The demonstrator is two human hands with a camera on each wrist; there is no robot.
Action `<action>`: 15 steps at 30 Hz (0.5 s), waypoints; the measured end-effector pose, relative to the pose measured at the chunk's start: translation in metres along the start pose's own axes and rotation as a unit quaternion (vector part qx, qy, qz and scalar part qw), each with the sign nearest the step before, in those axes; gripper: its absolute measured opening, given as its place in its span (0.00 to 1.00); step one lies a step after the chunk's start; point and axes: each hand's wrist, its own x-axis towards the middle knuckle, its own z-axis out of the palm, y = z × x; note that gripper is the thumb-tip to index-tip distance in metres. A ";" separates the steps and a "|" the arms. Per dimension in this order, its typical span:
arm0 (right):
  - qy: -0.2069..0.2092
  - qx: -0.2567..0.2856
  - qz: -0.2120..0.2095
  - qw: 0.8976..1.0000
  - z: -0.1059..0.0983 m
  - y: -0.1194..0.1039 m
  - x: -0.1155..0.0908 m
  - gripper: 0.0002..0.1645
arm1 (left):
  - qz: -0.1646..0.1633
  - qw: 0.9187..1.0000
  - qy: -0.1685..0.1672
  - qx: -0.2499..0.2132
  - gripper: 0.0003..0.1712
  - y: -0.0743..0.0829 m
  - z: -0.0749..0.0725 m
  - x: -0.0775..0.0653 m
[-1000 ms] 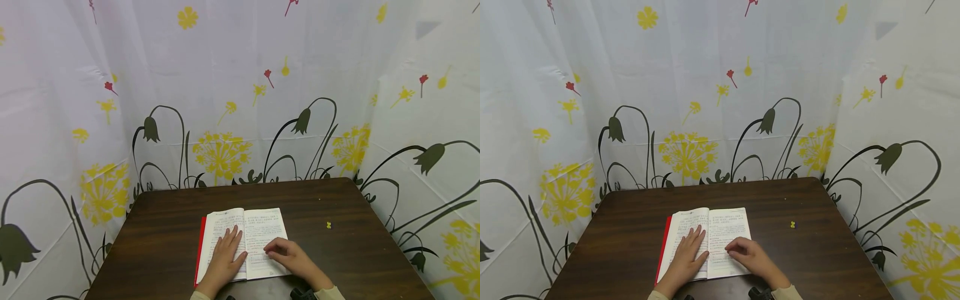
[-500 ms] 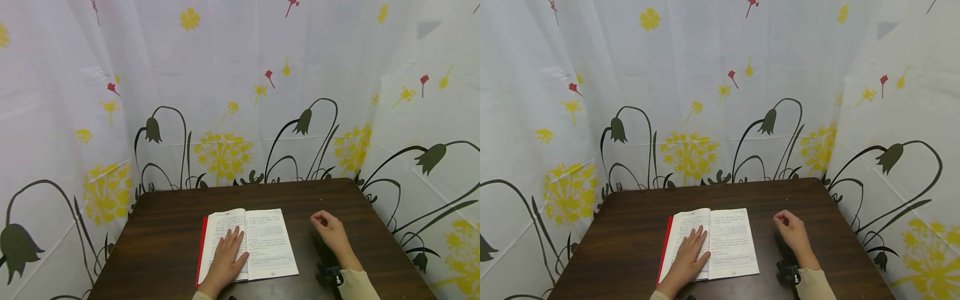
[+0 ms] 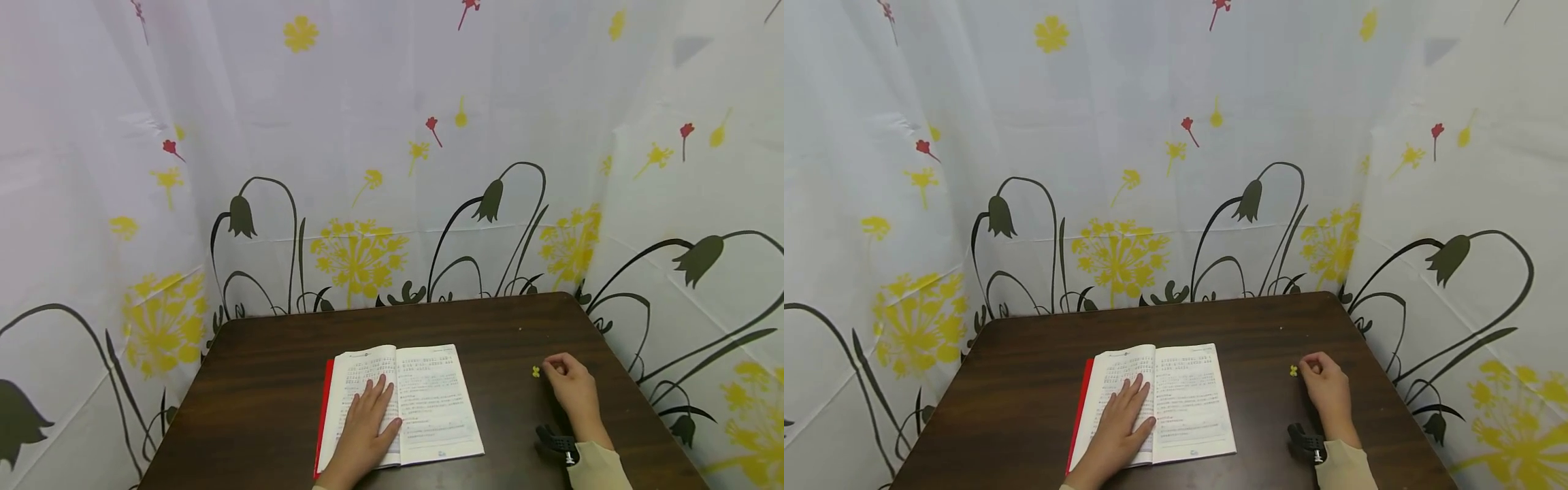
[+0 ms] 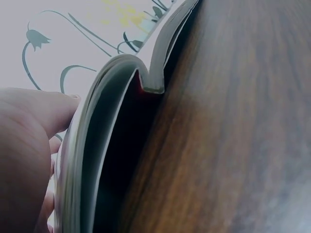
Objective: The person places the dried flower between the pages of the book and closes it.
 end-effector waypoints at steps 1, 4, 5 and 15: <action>-0.007 0.002 0.005 1.000 0.000 0.001 0.000 0.12 | -0.002 1.000 -0.003 -0.002 0.40 0.000 -0.001 0.000; -0.025 -0.003 0.016 1.000 0.002 0.006 -0.001 0.13 | -0.010 1.000 -0.010 -0.003 0.40 0.000 -0.001 0.000; -0.031 -0.007 0.016 0.999 0.002 0.007 -0.001 0.14 | -0.012 1.000 -0.011 -0.003 0.40 0.000 -0.001 0.000; -0.042 -0.034 0.006 0.998 0.004 0.008 -0.002 0.17 | -0.005 1.000 -0.002 0.000 0.40 0.002 -0.002 -0.001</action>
